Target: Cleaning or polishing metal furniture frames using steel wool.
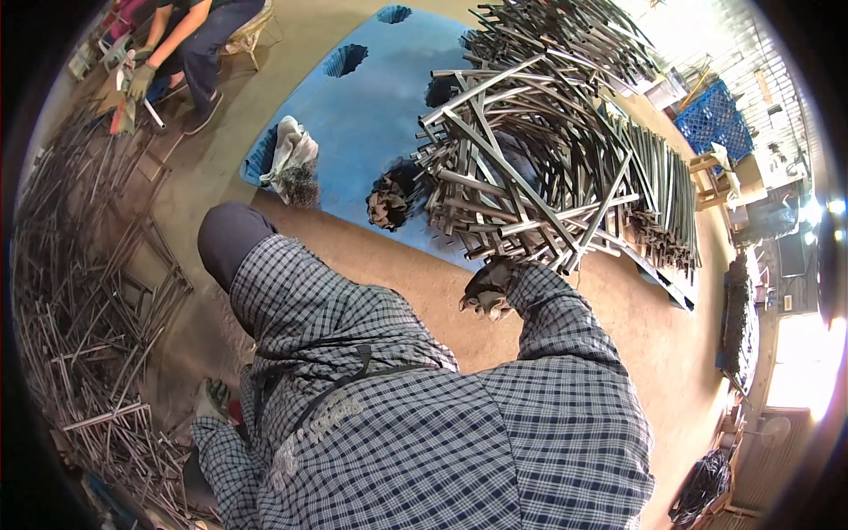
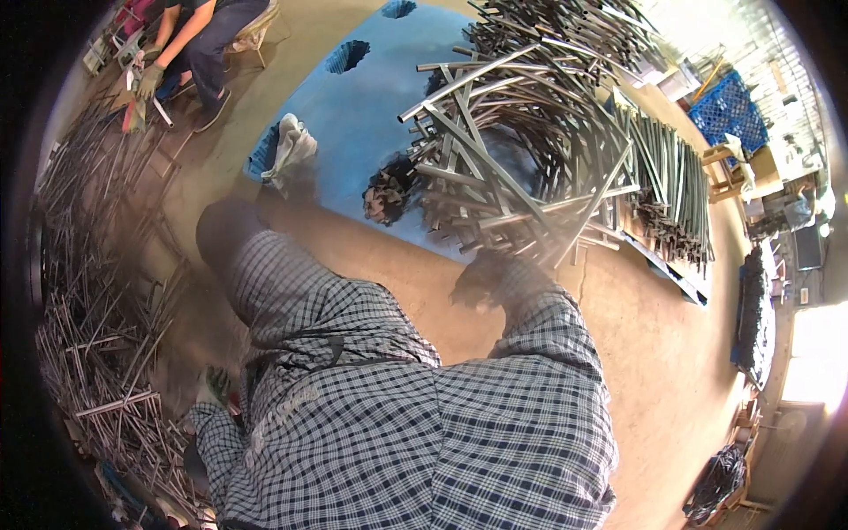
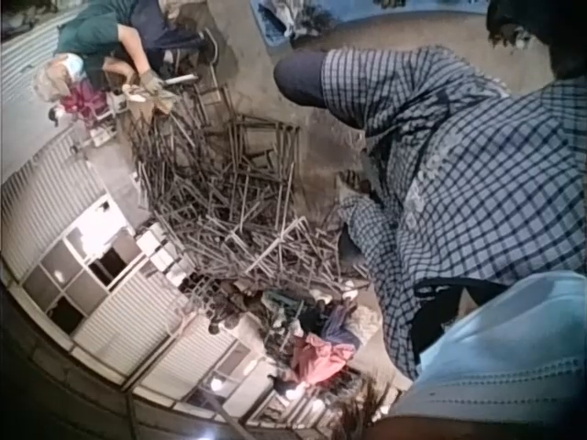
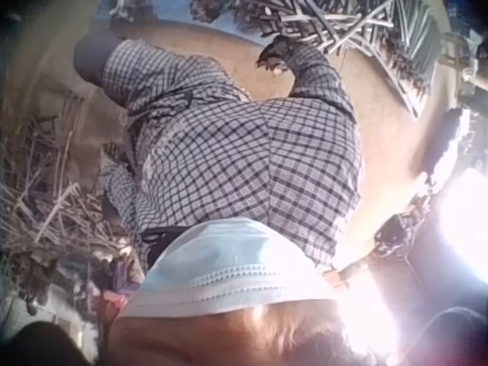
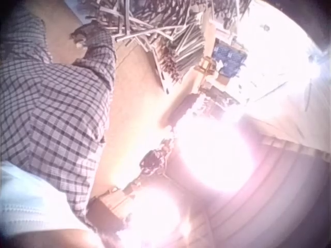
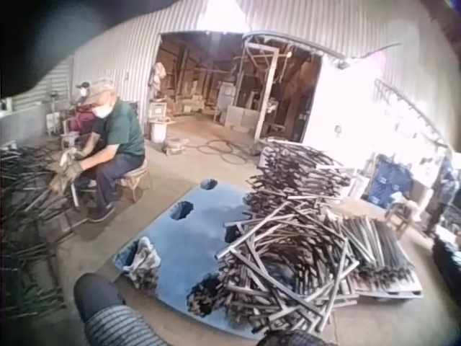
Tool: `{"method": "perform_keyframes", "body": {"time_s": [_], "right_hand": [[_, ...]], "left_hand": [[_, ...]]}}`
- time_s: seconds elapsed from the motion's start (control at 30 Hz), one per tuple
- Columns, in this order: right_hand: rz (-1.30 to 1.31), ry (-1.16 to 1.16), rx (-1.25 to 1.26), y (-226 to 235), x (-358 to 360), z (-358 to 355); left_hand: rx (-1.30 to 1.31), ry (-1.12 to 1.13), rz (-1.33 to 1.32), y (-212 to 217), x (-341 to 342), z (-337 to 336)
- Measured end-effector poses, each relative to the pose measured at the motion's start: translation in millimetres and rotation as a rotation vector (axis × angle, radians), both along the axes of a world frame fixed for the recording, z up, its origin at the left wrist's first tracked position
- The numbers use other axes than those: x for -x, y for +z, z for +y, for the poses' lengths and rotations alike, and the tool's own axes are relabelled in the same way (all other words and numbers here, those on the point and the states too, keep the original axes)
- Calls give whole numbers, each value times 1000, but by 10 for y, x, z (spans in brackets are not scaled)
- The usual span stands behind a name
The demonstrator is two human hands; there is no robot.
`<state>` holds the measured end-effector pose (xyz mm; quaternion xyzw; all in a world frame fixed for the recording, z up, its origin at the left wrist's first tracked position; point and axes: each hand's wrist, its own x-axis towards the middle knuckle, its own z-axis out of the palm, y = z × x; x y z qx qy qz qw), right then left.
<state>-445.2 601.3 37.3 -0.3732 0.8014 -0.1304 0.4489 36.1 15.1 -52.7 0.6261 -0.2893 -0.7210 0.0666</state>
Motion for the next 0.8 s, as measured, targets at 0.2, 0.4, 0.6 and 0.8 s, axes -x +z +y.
{"method": "perform_keyframes", "body": {"time_s": [0.2, 0.4, 0.6, 0.8], "right_hand": [[182, -196, -20, 204, -205, 121], [358, -385, -24, 354, -521, 189], [584, -585, -21, 490, -762, 401], [825, -761, 46, 634, -939, 589]], "left_hand": [[117, 53, -109, 53, 133, 125], [-39, 15, 117, -532, -251, -247], [-791, -298, 1354, -753, -261, -367], [-918, -183, 1278, -783, -204, -180]]}}
